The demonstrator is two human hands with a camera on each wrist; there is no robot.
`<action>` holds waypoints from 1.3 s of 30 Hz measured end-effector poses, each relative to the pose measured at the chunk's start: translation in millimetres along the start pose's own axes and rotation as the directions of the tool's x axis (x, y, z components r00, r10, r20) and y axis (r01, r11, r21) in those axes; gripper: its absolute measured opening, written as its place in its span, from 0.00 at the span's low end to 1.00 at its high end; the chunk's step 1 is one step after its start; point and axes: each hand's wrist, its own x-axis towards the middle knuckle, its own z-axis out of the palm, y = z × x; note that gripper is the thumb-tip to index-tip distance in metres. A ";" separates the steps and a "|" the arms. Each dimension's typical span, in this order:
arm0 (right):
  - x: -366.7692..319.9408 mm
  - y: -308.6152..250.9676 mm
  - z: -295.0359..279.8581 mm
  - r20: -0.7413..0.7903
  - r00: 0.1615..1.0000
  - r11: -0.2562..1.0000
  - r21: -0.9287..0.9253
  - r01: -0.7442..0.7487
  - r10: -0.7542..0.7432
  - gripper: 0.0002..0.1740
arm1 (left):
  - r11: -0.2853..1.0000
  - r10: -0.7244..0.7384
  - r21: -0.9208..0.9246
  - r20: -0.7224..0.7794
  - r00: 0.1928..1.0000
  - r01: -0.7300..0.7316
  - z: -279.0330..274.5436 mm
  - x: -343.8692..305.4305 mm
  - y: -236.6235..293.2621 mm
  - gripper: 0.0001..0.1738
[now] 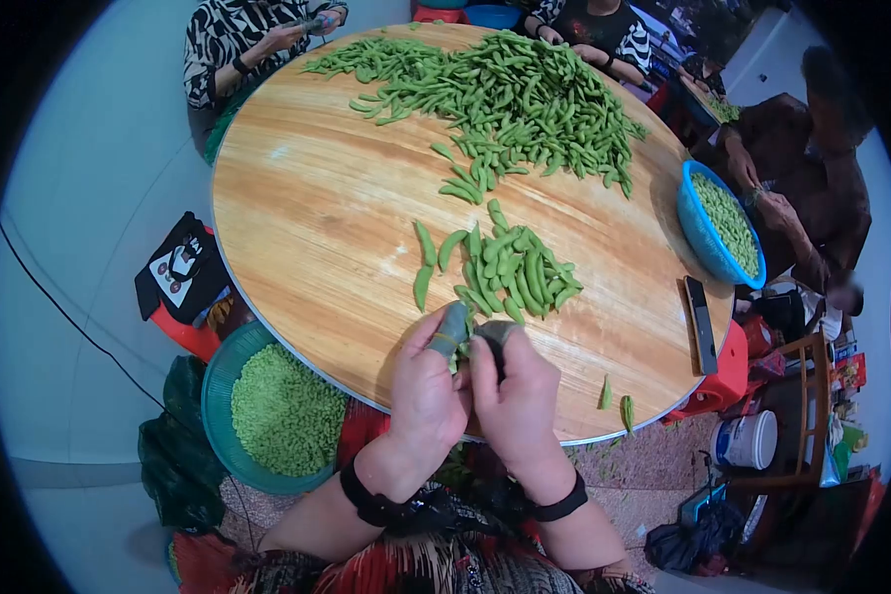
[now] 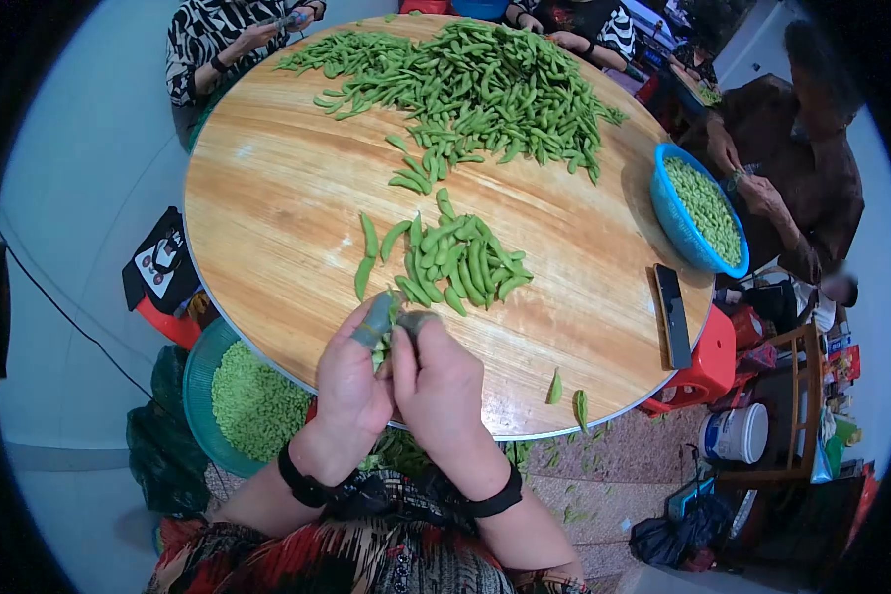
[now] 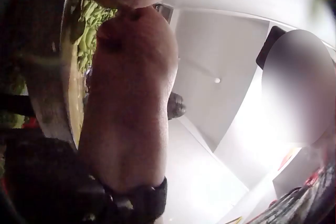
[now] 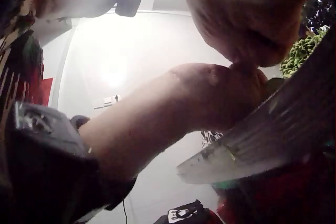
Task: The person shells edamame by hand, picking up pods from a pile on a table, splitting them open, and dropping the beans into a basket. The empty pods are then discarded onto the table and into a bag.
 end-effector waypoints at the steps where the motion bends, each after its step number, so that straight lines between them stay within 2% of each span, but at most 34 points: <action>1: -1.9 0.4 1.9 -0.013 0.984 0.960 -0.225 0.168 -0.175 0.07 | 0.984 0.105 0.151 -0.085 0.991 -0.091 7.7 1.8 -3.8 0.10; 2: -3.5 0.6 3.3 0.013 0.940 0.844 -0.435 0.314 -0.342 0.07 | 0.938 0.218 0.306 -0.155 0.964 -0.163 11.7 2.3 -5.3 0.09; 3: -3.8 0.7 4.2 -0.019 0.945 0.870 -0.397 0.293 -0.327 0.07 | 0.938 0.221 0.307 -0.160 0.962 -0.164 9.6 2.4 -5.5 0.09; 4: -3.2 -0.2 3.7 -0.018 0.943 0.868 -0.397 0.297 -0.331 0.07 | 0.897 0.250 0.397 -0.088 0.964 -0.196 6.8 5.5 -7.2 0.09; 5: -3.1 -1.7 2.8 -0.059 0.971 0.934 -0.293 0.204 -0.230 0.07 | 0.846 0.269 0.481 -0.015 0.963 -0.229 4.2 8.2 -8.8 0.08; 6: -3.0 -2.4 1.4 -0.089 0.988 0.977 -0.183 0.106 -0.124 0.07 | 0.848 0.268 0.478 -0.012 0.963 -0.230 2.5 11.1 -9.5 0.08; 9: -0.4 1.9 -5.2 -0.098 0.984 0.967 -0.223 0.123 -0.147 0.06 | 0.881 0.218 0.436 -0.024 0.976 -0.186 8.8 11.6 -9.2 0.09; 11: 0.1 4.6 -10.2 -0.116 0.988 0.977 -0.202 0.075 -0.100 0.04 | 0.939 0.103 0.339 -0.131 0.986 -0.052 25.5 -0.4 -6.4 0.10; 12: -1.6 4.9 -11.1 -0.116 0.988 0.977 -0.202 0.074 -0.098 0.04 | 0.939 0.102 0.340 -0.132 0.986 -0.051 23.9 -0.7 -7.8 0.10; 14: -3.8 5.2 -11.6 -0.095 0.972 0.914 -0.371 0.166 -0.215 0.05 | 0.883 0.171 0.444 -0.011 0.985 -0.148 18.3 -1.4 -9.9 0.11; 15: -3.7 5.7 -11.5 -0.093 0.973 0.915 -0.369 0.164 -0.212 0.05 | 0.883 0.171 0.445 -0.014 0.985 -0.147 15.4 -4.8 -10.0 0.11; 17: -1.6 7.7 -11.0 -0.184 0.980 0.993 -0.102 0.055 -0.073 0.06 | 0.927 0.071 0.370 -0.027 0.997 -0.056 9.9 -10.9 -9.6 0.15; 18: -1.3 8.5 -11.7 -0.186 0.980 0.993 -0.103 0.055 -0.074 0.06 | 0.927 0.070 0.371 -0.024 0.997 -0.056 9.5 -10.8 -11.2 0.15; 19: -2.3 9.4 -12.9 -0.128 0.980 0.973 0.193 -0.126 0.152 0.05 | 0.922 0.111 0.375 -0.016 0.994 -0.097 9.0 -10.5 -14.0 0.14; 20: -3.8 9.9 -14.1 -0.008 0.938 0.836 0.455 -0.306 0.348 0.05 | 0.916 0.150 0.378 -0.008 0.989 -0.136 8.8 -10.2 -16.9 0.12; 21: -5.3 6.1 -14.2 0.033 0.923 0.762 0.554 -0.335 0.382 0.05 | 0.916 0.148 0.378 -0.009 0.989 -0.133 8.6 -9.4 -18.4 0.12; 22: -4.8 7.0 -12.6 0.034 0.923 0.762 0.554 -0.336 0.383 0.05 | 0.871 0.192 0.453 0.042 0.980 -0.190 8.8 -7.7 -19.1 0.12; 23: -3.7 8.8 -10.8 -0.032 0.936 0.778 0.566 -0.273 0.351 0.05 | 0.816 0.230 0.523 0.095 0.968 -0.245 8.7 -6.4 -20.4 0.12; 24: -3.3 10.8 -9.8 -0.099 0.942 0.793 0.572 -0.210 0.321 0.04 | 0.817 0.227 0.525 0.092 0.970 -0.241 6.8 -5.4 -25.4 0.12; 25: -1.5 12.6 -8.9 -0.102 0.941 0.793 0.571 -0.211 0.324 0.04 | 0.786 0.253 0.558 0.099 0.962 -0.264 4.5 -3.6 -31.7 0.12; 26: 1.1 14.2 -7.5 -0.218 0.969 0.938 0.345 -0.036 0.117 0.04 | 0.753 0.280 0.592 0.109 0.954 -0.289 8.4 -3.9 -31.1 0.12; 27: 3.3 13.9 -6.3 -0.276 0.955 0.987 0.082 0.141 -0.113 0.03 | 0.752 0.277 0.594 0.111 0.954 -0.288 12.1 -7.2 -28.4 0.12; 28: 3.4 9.3 -7.8 -0.278 0.954 0.987 0.080 0.139 -0.112 0.03 | 0.854 0.217 0.481 0.013 0.976 -0.197 16.9 -12.9 -25.1 0.13; 29: 2.9 -0.7 -10.2 -0.198 0.972 0.941 0.335 -0.058 0.130 0.03 | 0.931 0.142 0.349 -0.076 0.987 -0.107 21.0 -17.0 -21.1 0.13; 30: 2.6 -6.3 -11.1 -0.059 0.938 0.796 0.549 -0.255 0.341 0.04 | 0.931 0.140 0.350 -0.075 0.987 -0.105 17.0 -18.0 -16.2 0.13; 31: 6.4 0.7 -19.1 0.033 0.915 0.604 0.742 -0.291 0.401 0.06 | 0.961 0.046 0.273 -0.028 0.999 -0.037 9.7 -18.9 -6.6 0.12; 32: 9.2 5.0 -30.1 0.099 0.934 0.546 0.788 -0.284 0.343 0.09 | 0.979 -0.044 0.198 0.026 0.999 0.038 2.6 -19.7 4.4 0.12; 33: 12.2 6.8 -51.9 0.299 0.925 0.717 0.588 -0.373 0.236 0.09 | 0.977 -0.018 0.211 -0.075 0.997 0.034 6.4 -25.8 20.9 0.12; 34: 14.9 5.9 -67.3 0.505 0.846 0.858 0.347 -0.380 0.171 0.10 | 0.977 0.093 0.201 -0.081 0.992 -0.075 -4.1 -28.0 37.2 0.11; 35: 17.5 4.2 -65.5 0.507 0.844 0.855 0.346 -0.385 0.175 0.10 | 0.965 0.201 0.193 -0.094 0.975 -0.180 -18.1 -32.3 55.9 0.11; 36: 22.4 2.2 -61.7 0.434 0.894 0.982 0.085 -0.168 0.115 0.11 | 0.897 0.359 0.296 -0.054 0.932 -0.328 -28.9 -39.3 74.5 0.11; 37: 28.4 0.9 -57.8 0.380 0.925 0.977 -0.203 0.057 0.025 0.12 | 0.795 0.504 0.385 0.009 0.864 -0.468 -39.9 -45.6 93.9 0.11; 38: 34.1 4.0 -51.5 0.374 0.927 0.978 -0.204 0.054 0.027 0.12 | 0.704 0.599 0.498 -0.031 0.800 -0.507 -57.2 -46.3 112.6 0.11; 39: 39.9 10.7 -42.7 0.288 0.958 0.910 -0.400 0.115 0.006 0.13 | 0.600 0.689 0.604 -0.058 0.722 -0.524 -78.6 -46.1 131.7 0.10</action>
